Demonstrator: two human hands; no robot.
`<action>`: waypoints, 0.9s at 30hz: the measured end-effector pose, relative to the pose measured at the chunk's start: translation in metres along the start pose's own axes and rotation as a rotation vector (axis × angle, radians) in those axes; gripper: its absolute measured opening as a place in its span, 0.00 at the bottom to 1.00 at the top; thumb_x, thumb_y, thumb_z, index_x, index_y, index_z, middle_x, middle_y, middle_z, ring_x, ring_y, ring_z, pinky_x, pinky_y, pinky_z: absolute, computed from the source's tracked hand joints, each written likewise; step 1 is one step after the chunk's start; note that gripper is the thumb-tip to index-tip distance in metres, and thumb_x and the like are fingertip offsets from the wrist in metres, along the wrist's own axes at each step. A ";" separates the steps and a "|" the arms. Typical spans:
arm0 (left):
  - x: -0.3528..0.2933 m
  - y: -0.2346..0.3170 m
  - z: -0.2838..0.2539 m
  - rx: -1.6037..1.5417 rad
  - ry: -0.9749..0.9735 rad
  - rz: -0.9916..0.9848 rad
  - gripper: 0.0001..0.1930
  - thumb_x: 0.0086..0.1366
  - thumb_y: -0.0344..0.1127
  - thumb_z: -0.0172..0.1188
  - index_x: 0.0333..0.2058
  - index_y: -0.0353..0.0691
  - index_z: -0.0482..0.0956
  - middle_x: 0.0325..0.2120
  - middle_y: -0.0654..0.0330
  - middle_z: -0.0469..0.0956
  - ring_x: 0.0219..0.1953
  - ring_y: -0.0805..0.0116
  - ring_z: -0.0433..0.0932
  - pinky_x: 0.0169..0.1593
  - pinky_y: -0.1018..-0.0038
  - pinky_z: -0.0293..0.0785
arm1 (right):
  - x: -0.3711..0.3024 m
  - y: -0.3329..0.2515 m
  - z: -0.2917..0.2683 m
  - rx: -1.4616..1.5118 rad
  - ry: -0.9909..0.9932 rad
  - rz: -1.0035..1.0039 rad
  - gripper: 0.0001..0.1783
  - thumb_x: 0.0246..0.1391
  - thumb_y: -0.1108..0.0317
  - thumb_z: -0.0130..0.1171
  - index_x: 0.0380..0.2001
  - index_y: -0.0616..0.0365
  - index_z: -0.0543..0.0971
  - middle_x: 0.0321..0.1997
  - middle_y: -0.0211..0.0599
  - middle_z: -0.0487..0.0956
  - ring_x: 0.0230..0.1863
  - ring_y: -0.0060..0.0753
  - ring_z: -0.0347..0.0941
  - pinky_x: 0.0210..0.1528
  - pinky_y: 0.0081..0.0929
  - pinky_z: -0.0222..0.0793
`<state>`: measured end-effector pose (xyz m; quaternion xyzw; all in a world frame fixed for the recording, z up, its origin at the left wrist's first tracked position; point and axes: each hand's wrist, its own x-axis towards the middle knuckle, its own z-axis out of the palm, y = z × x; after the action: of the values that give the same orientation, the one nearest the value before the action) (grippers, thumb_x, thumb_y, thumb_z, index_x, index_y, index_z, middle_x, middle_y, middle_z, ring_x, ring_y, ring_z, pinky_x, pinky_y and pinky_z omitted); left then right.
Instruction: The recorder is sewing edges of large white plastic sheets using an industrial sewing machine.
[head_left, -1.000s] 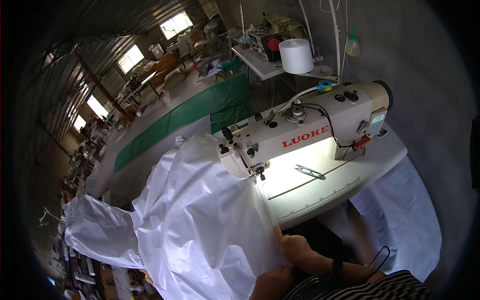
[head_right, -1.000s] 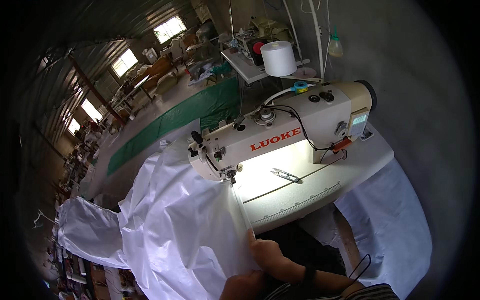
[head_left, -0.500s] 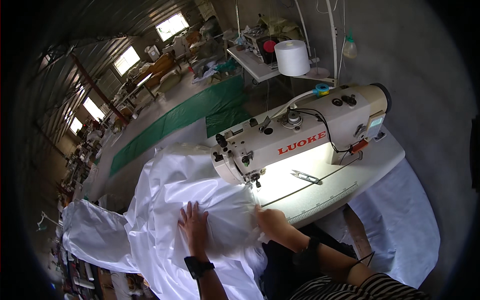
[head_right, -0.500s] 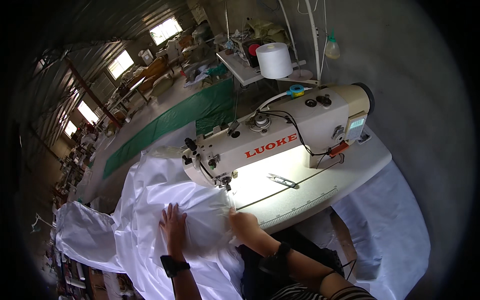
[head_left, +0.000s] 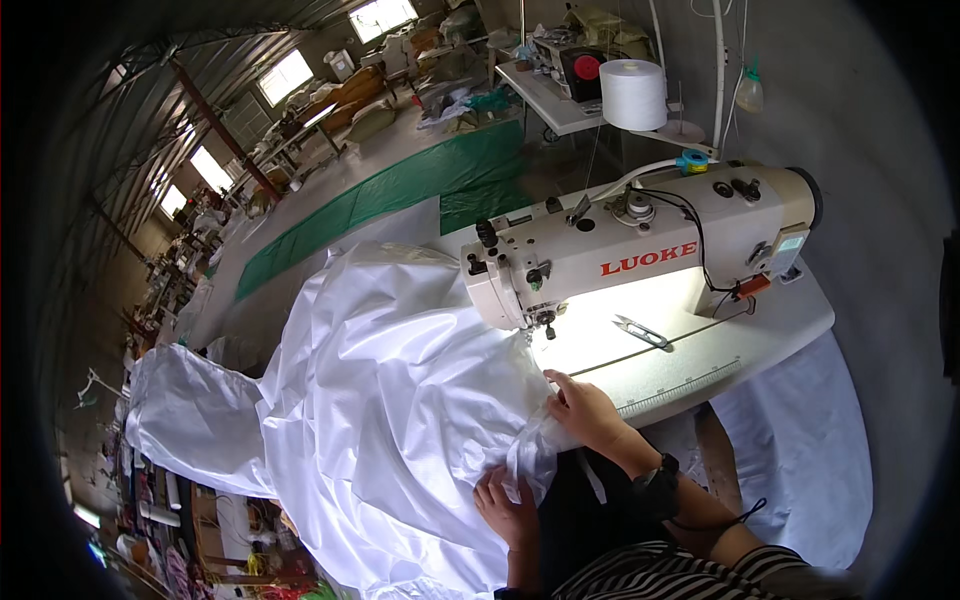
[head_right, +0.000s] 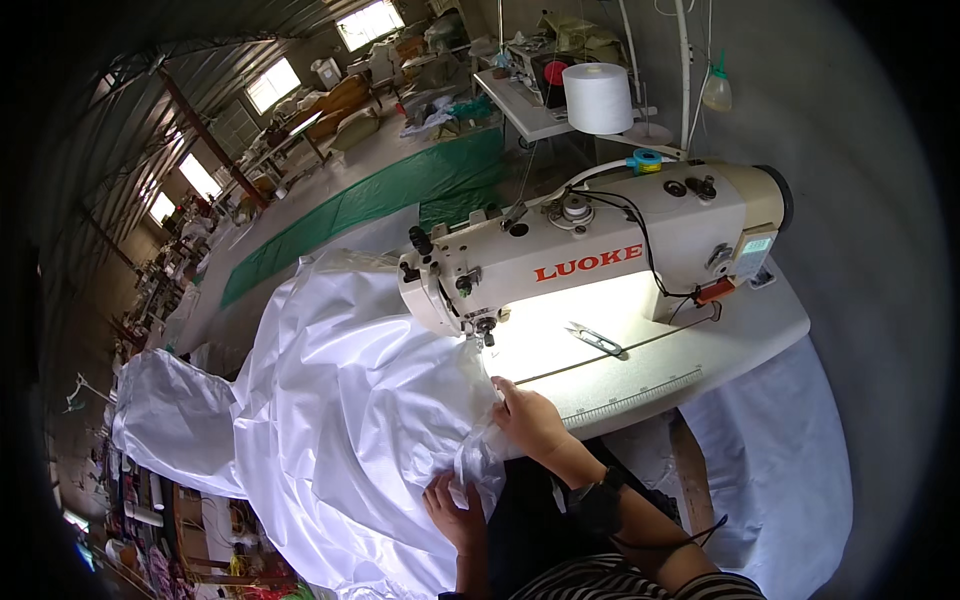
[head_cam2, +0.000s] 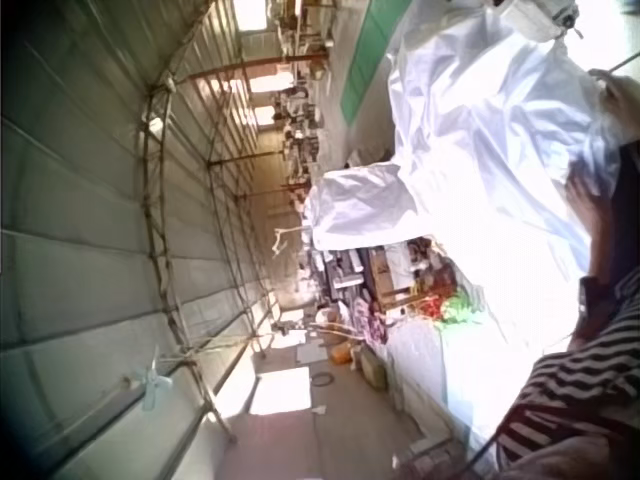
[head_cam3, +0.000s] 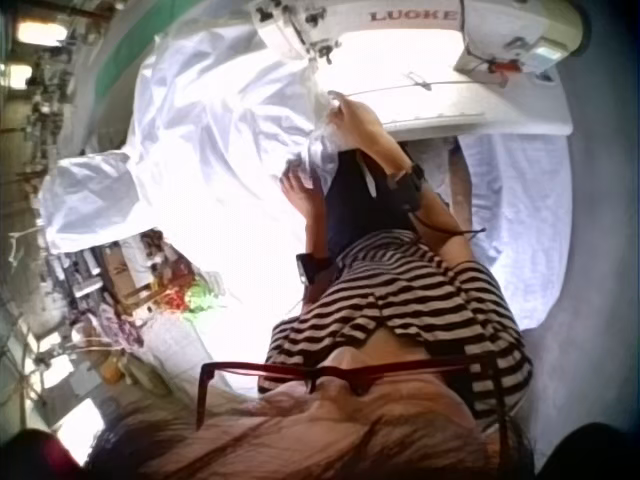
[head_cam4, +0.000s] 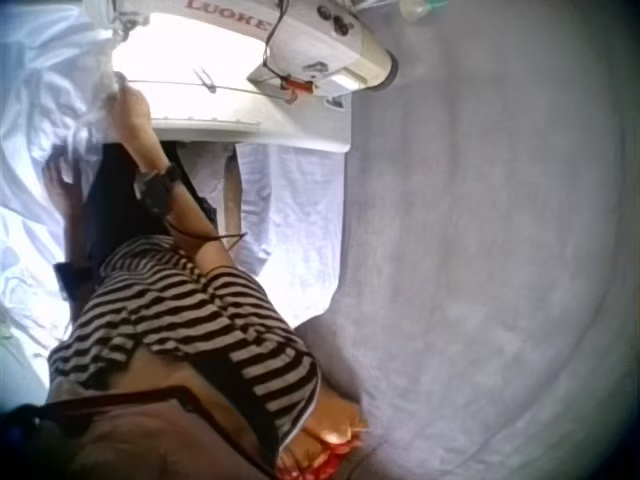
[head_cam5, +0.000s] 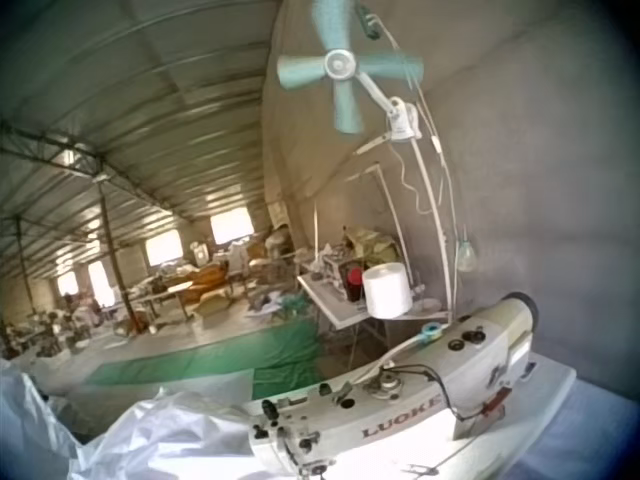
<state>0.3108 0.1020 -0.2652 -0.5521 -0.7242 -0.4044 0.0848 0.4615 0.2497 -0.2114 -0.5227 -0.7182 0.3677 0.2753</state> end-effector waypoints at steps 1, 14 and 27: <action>0.003 0.003 -0.003 -0.157 -0.061 -0.118 0.12 0.58 0.29 0.63 0.42 0.37 0.77 0.34 0.51 0.78 0.34 0.51 0.78 0.38 0.64 0.75 | -0.002 0.000 -0.001 0.034 0.013 0.001 0.27 0.61 0.60 0.57 0.59 0.63 0.71 0.34 0.48 0.84 0.35 0.50 0.81 0.40 0.43 0.76; 0.036 0.059 -0.043 -0.109 -0.616 0.327 0.13 0.60 0.34 0.62 0.44 0.46 0.82 0.48 0.61 0.82 0.29 0.54 0.84 0.32 0.62 0.81 | -0.104 0.033 -0.003 0.875 -0.563 0.514 0.25 0.71 0.49 0.48 0.43 0.62 0.81 0.36 0.34 0.84 0.35 0.25 0.82 0.39 0.21 0.78; 0.044 0.055 -0.044 -0.053 -0.760 0.453 0.14 0.58 0.33 0.60 0.44 0.47 0.80 0.56 0.58 0.79 0.29 0.53 0.84 0.29 0.64 0.82 | -0.107 0.034 -0.003 0.948 -0.431 0.339 0.21 0.71 0.54 0.50 0.47 0.63 0.79 0.38 0.35 0.84 0.39 0.25 0.81 0.44 0.24 0.78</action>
<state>0.3277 0.1076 -0.1838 -0.8083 -0.5541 -0.1623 -0.1153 0.5148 0.1549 -0.2389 -0.3627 -0.4196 0.7891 0.2641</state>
